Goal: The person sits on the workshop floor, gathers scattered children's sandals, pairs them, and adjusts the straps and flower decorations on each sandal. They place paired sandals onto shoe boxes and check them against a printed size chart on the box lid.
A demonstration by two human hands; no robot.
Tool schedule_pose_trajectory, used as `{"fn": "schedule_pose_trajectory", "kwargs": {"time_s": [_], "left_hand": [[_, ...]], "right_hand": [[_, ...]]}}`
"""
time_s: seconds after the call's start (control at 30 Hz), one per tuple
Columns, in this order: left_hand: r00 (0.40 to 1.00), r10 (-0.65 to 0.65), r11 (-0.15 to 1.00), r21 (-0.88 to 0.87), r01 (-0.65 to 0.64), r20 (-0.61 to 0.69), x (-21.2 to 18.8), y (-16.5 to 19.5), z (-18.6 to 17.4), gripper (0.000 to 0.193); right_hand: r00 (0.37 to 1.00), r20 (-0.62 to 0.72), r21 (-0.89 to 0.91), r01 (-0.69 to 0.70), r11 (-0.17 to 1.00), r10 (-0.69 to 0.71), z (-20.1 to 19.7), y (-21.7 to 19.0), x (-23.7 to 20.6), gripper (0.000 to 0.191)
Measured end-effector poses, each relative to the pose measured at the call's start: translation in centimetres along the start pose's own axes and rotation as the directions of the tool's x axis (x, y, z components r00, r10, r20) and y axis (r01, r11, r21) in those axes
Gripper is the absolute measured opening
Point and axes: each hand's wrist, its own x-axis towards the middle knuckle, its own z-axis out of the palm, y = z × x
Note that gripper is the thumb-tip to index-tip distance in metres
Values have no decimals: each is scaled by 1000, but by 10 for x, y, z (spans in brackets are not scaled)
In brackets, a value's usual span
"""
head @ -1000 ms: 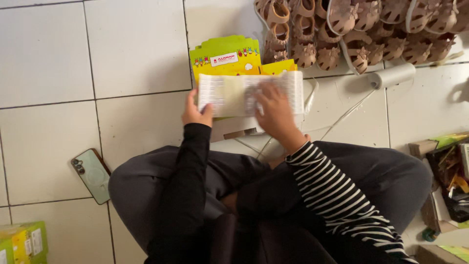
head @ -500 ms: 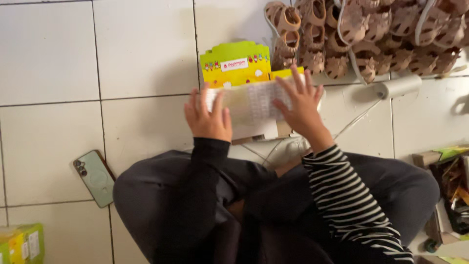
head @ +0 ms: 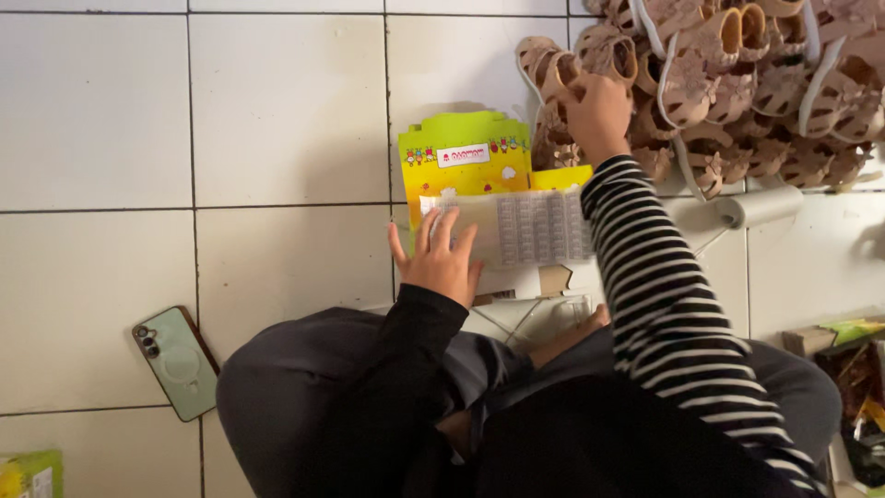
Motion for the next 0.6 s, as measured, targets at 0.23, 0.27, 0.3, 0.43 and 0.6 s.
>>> {"fn": "schedule_pose_trajectory", "kwargs": {"time_s": [0.23, 0.27, 0.3, 0.43, 0.6], "left_hand": [[981, 79, 992, -86, -95, -178, 8, 2, -3, 31], [977, 81, 991, -93, -101, -200, 9, 2, -4, 30], [972, 77, 990, -99, -101, -223, 10, 2, -5, 28], [962, 72, 986, -125, -108, -264, 13, 3, -9, 25], [961, 87, 988, -101, -117, -264, 11, 2, -5, 24]], "right_hand": [[962, -249, 504, 30, 863, 112, 21, 0, -6, 14], [960, -246, 587, 40, 809, 131, 21, 3, -5, 13], [959, -238, 663, 47, 748, 151, 19, 6, -4, 13], [984, -119, 846, 30, 533, 134, 6, 19, 3, 9], [996, -3, 942, -28, 334, 92, -16, 7, 2, 6]]}}
